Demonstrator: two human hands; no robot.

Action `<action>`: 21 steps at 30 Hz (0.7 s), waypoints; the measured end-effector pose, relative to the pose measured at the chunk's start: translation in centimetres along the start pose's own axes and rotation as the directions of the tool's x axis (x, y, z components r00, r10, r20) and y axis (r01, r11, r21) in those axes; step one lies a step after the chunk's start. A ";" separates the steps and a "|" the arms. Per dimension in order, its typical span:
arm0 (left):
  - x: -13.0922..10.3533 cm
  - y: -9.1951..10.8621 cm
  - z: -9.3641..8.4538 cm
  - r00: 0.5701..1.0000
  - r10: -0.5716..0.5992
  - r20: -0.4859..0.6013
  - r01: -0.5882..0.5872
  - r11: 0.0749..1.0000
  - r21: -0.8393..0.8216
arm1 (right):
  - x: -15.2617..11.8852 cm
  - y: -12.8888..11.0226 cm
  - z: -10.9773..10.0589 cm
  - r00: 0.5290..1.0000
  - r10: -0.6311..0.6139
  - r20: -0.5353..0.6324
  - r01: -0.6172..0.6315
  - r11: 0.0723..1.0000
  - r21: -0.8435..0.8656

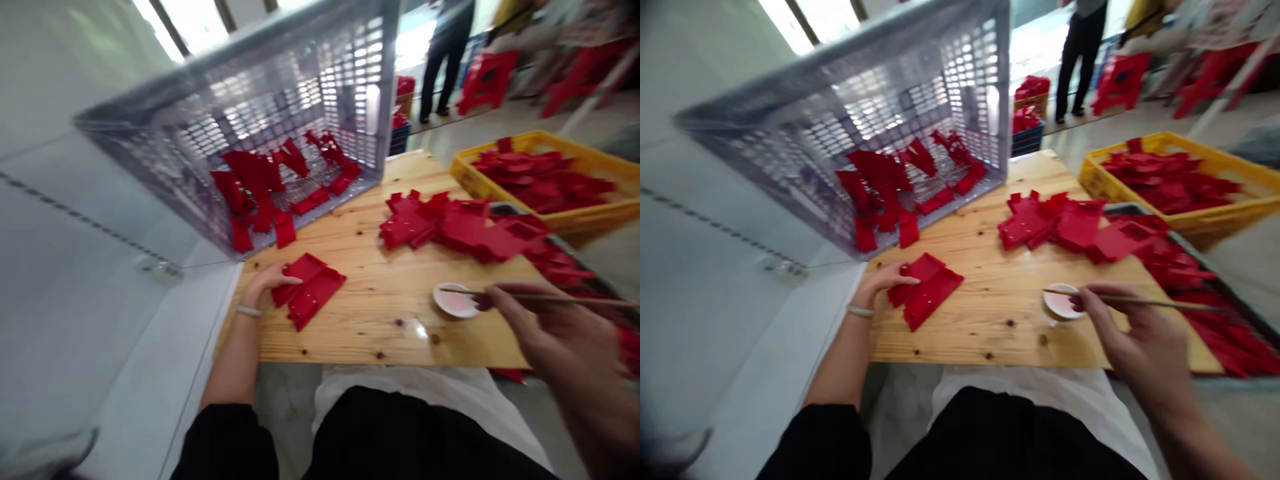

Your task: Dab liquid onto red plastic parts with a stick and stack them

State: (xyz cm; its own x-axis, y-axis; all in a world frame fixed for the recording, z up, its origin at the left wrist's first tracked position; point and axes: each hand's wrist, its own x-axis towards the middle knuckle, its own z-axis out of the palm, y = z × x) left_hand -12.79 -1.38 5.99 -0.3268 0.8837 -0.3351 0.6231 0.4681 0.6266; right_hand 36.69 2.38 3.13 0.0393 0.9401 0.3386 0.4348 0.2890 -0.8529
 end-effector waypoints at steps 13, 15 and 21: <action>-4.8 5.9 3.3 0.982 -0.147 -0.122 -0.087 0.227 -0.970 | 0.7 3.8 0.9 0.981 0.141 0.134 -0.127 0.986 -0.108; -5.3 7.5 5.8 0.990 -0.140 0.024 0.034 0.068 -0.997 | 0.7 3.8 0.9 0.982 0.138 0.127 -0.123 0.985 -0.119; -6.5 10.5 11.9 0.994 -0.056 0.093 0.089 -0.068 -0.994 | 0.7 3.1 0.1 0.987 0.116 0.111 -0.102 0.987 -0.126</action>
State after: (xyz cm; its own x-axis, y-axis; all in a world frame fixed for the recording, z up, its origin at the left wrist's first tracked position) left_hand 4.26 -2.25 6.37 -0.2933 0.8520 -0.4337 -0.7780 0.0510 0.6262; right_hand 37.99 4.00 0.69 -0.0102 0.9815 0.1912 0.5382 0.1665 -0.8262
